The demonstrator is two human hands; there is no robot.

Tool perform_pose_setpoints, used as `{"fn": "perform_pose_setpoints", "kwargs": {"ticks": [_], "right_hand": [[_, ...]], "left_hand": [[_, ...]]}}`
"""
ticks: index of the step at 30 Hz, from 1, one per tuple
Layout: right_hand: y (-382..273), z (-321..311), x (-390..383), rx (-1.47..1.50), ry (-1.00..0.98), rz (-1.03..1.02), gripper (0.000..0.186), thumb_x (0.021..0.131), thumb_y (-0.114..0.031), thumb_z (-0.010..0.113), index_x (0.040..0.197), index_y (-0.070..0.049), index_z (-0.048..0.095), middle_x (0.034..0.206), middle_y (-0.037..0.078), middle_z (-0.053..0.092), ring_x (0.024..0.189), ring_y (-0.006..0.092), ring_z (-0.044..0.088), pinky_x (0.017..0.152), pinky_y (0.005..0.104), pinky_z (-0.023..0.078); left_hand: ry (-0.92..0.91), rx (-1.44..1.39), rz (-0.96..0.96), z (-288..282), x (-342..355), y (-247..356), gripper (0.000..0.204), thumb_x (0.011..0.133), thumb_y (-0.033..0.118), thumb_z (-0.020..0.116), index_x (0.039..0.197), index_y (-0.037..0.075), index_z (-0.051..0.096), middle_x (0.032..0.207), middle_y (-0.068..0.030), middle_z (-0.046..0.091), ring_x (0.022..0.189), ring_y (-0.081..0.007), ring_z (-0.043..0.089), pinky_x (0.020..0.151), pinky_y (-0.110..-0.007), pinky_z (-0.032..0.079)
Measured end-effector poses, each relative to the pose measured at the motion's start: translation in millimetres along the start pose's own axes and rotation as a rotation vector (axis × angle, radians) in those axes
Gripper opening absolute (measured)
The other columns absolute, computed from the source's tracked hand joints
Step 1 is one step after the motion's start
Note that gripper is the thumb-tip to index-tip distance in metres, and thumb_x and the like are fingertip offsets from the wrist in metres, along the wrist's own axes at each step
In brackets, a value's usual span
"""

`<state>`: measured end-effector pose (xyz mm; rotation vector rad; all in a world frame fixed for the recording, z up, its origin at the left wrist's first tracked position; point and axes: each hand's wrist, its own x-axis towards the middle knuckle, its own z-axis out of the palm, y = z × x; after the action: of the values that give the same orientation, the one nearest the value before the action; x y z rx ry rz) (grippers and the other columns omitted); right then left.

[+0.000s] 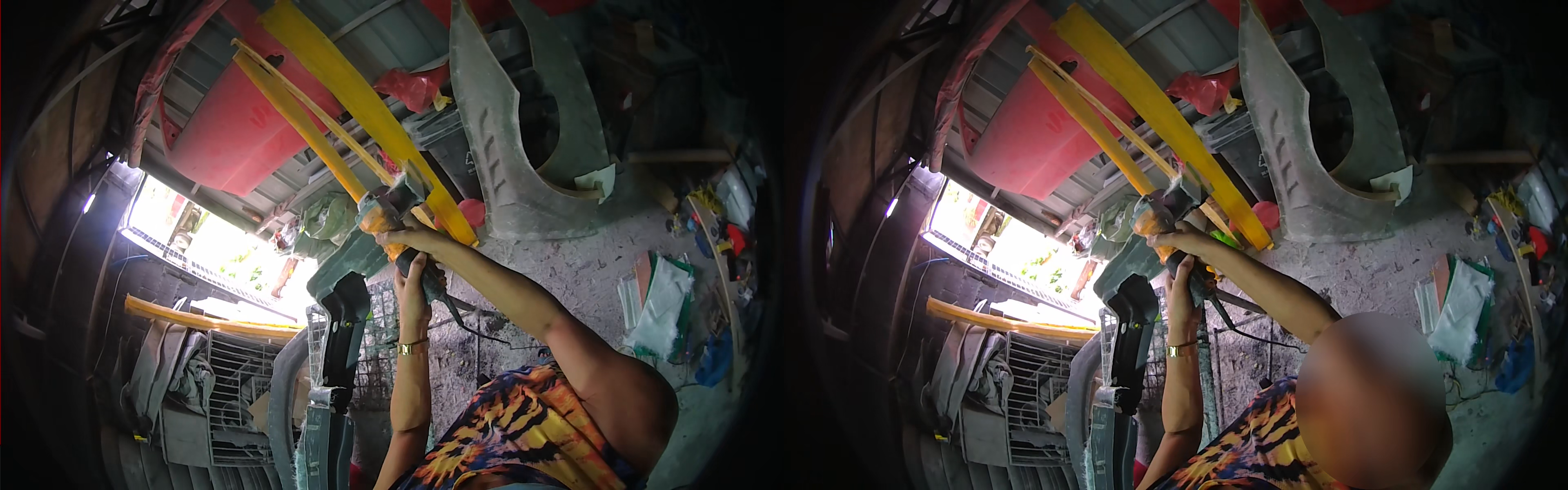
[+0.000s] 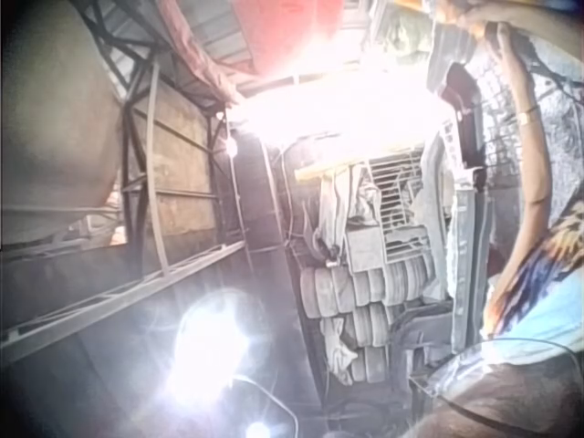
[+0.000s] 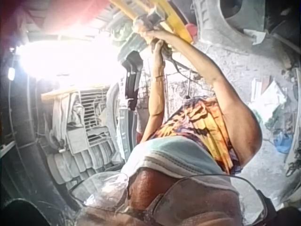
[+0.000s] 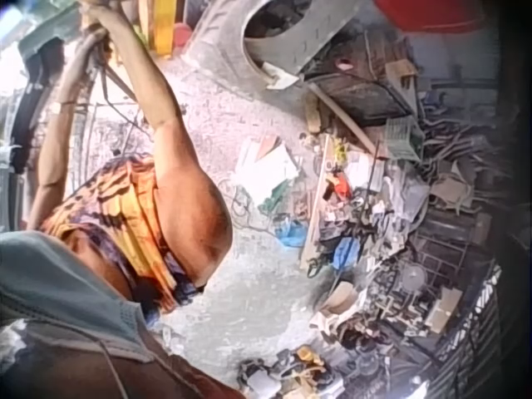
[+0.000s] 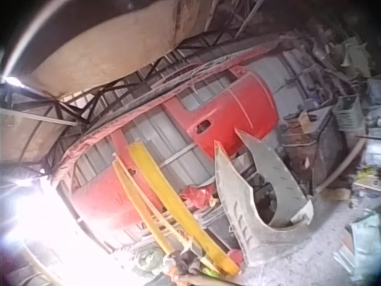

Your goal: Grinding and smoothing the edge of a fiberglass car body component using an angle grinder.

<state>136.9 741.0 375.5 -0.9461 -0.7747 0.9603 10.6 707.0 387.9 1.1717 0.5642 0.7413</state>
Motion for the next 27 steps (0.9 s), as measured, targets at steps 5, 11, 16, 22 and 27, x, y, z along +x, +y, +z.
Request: {"fn": "perform_pose_setpoints", "kwargs": {"ticks": [5, 11, 16, 22, 27], "right_hand": [[-25, 4, -20, 0.079, -0.084, 0.061, 0.061, 0.072, -0.036, 0.078, 0.115, 0.001, 0.055, 0.097, 0.008, 0.061, 0.085, 0.0163, 0.061, 0.073, 0.0272, 0.050], [-8, -7, -6, 0.044, -0.002, 0.061, 0.063, 0.070, -0.037, 0.079, 0.115, 0.001, 0.056, 0.102, 0.010, 0.060, 0.090, 0.0177, 0.061, 0.077, 0.0280, 0.049], [-14, -9, -11, 0.046, -0.023, 0.044, 0.070, 0.068, -0.039, 0.080, 0.119, 0.002, 0.053, 0.106, 0.012, 0.059, 0.095, 0.0179, 0.060, 0.081, 0.0283, 0.049], [-10, -7, -9, -0.023, 0.086, 0.082, 0.079, 0.065, -0.043, 0.081, 0.120, 0.005, 0.050, 0.108, 0.015, 0.058, 0.100, 0.0210, 0.058, 0.084, 0.0294, 0.048], [-4, -6, -6, -0.025, 0.112, 0.107, 0.086, 0.063, -0.046, 0.081, 0.122, 0.007, 0.046, 0.107, 0.015, 0.057, 0.098, 0.0223, 0.059, 0.081, 0.0310, 0.050]], "left_hand": [[-0.018, -0.005, 0.009, -3, 2, -2, 0.025, 0.087, 0.022, 0.066, 0.101, 0.004, 0.055, 0.079, -0.0060, 0.063, 0.060, -0.0152, 0.062, 0.052, -0.028, 0.053], [-0.034, -0.022, 0.002, 5, 2, -1, 0.028, 0.087, 0.021, 0.067, 0.104, 0.004, 0.053, 0.078, -0.0065, 0.063, 0.058, -0.0156, 0.062, 0.051, -0.028, 0.053], [-0.052, -0.014, 0.005, 9, 0, 1, 0.029, 0.087, 0.021, 0.067, 0.104, 0.003, 0.053, 0.077, -0.0072, 0.062, 0.057, -0.0168, 0.063, 0.050, -0.028, 0.053], [-0.058, 0.023, -0.024, 6, -1, 8, 0.030, 0.086, 0.022, 0.067, 0.104, 0.003, 0.053, 0.076, -0.0079, 0.062, 0.056, -0.0167, 0.063, 0.051, -0.028, 0.054], [-0.051, 0.042, -0.037, 3, 1, 8, 0.030, 0.085, 0.023, 0.066, 0.104, 0.003, 0.053, 0.079, -0.0075, 0.062, 0.059, -0.0165, 0.063, 0.051, -0.028, 0.054]]}}
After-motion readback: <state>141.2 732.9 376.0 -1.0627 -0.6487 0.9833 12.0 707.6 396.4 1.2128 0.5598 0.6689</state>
